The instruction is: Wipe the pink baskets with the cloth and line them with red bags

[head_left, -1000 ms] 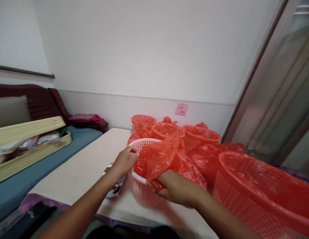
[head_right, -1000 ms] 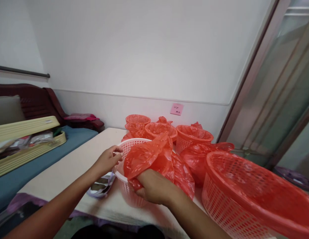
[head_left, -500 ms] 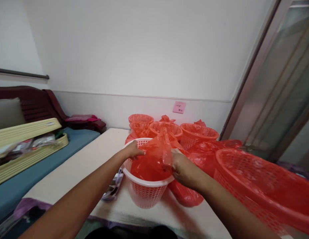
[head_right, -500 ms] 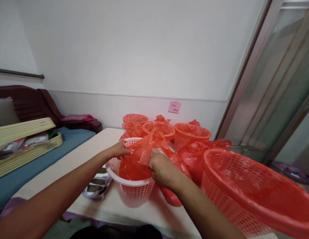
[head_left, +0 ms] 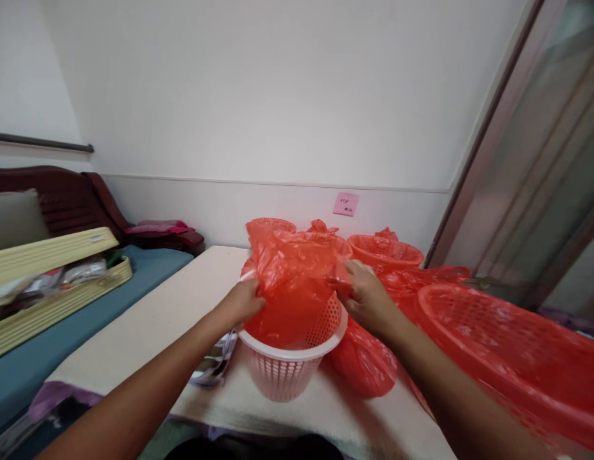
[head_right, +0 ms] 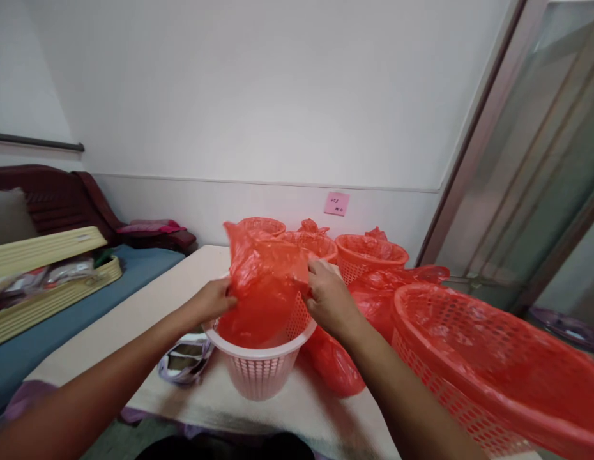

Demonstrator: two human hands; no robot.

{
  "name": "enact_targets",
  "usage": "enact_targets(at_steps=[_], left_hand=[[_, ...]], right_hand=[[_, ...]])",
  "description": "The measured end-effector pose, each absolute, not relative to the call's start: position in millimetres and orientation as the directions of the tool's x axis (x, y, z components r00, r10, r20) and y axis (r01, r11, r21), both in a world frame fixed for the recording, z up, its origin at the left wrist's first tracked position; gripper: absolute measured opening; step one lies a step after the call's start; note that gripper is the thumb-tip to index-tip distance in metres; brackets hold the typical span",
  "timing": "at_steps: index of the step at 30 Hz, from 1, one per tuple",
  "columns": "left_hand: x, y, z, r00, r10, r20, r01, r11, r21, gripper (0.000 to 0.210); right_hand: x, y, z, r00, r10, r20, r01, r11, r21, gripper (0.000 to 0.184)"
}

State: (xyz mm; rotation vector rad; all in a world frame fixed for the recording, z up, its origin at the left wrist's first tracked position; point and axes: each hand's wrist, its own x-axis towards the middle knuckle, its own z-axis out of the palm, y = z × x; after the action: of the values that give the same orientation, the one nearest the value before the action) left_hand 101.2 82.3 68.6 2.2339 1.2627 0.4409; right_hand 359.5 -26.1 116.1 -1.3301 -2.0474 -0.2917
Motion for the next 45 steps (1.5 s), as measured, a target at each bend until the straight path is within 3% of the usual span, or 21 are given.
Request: enact_targets(at_steps=[4, 8, 13, 16, 20, 24, 30, 32, 35, 39, 42, 45], left_hand=[[86, 66, 59, 0.635, 0.769, -0.076, 0.702, -0.533, 0.472, 0.028], [76, 62, 64, 0.717, 0.693, -0.071, 0.627, -0.599, 0.498, 0.036], [77, 63, 77, 0.678, 0.72, 0.152, 0.586, -0.653, 0.479, 0.02], [83, 64, 82, 0.586, 0.736, 0.339, 0.604, -0.676, 0.423, 0.02], [93, 61, 88, 0.594, 0.624, 0.508, 0.56, -0.774, 0.295, 0.051], [104, 58, 91, 0.753, 0.439, 0.49, 0.427, -0.893, 0.144, 0.079], [102, 61, 79, 0.797, 0.421, 0.434, 0.428, -0.9, 0.087, 0.037], [98, 61, 74, 0.759, 0.463, 0.458, 0.467, -0.877, 0.114, 0.031], [97, 61, 75, 0.673, 0.52, 0.527, 0.515, -0.84, 0.172, 0.029], [102, 56, 104, 0.529, 0.506, 0.682, 0.521, -0.828, 0.21, 0.043], [110, 49, 131, 0.601, 0.42, 0.68, 0.434, -0.886, 0.164, 0.048], [116, 40, 141, 0.764, 0.358, 0.537, 0.349, -0.929, 0.122, 0.039]], right_hand=[[360, -15, 96, -0.253, 0.799, 0.546, 0.879, 0.426, -0.216, 0.014], [369, -9, 84, -0.214, 0.796, 0.566, 0.856, 0.432, -0.284, 0.013], [375, -11, 99, -0.127, 0.74, 0.661, 0.814, 0.458, -0.357, 0.015], [363, -18, 103, -0.229, 0.687, 0.69, 0.753, 0.574, -0.321, 0.018], [333, -36, 102, -0.439, 0.731, 0.522, 0.653, 0.659, -0.373, 0.02], [312, -49, 104, -0.524, 0.783, 0.335, 0.619, 0.62, -0.482, 0.027], [322, -45, 101, -0.418, 0.83, 0.368, 0.61, 0.557, -0.563, 0.021], [326, -44, 99, -0.403, 0.818, 0.41, 0.613, 0.574, -0.543, 0.021], [326, -46, 100, -0.431, 0.794, 0.429, 0.689, 0.597, -0.412, 0.025], [317, -52, 105, -0.519, 0.74, 0.427, 0.737, 0.641, -0.214, 0.026], [309, -57, 109, -0.586, 0.655, 0.478, 0.693, 0.71, -0.124, 0.025], [307, -59, 111, -0.609, 0.58, 0.542, 0.648, 0.758, -0.083, 0.024]])
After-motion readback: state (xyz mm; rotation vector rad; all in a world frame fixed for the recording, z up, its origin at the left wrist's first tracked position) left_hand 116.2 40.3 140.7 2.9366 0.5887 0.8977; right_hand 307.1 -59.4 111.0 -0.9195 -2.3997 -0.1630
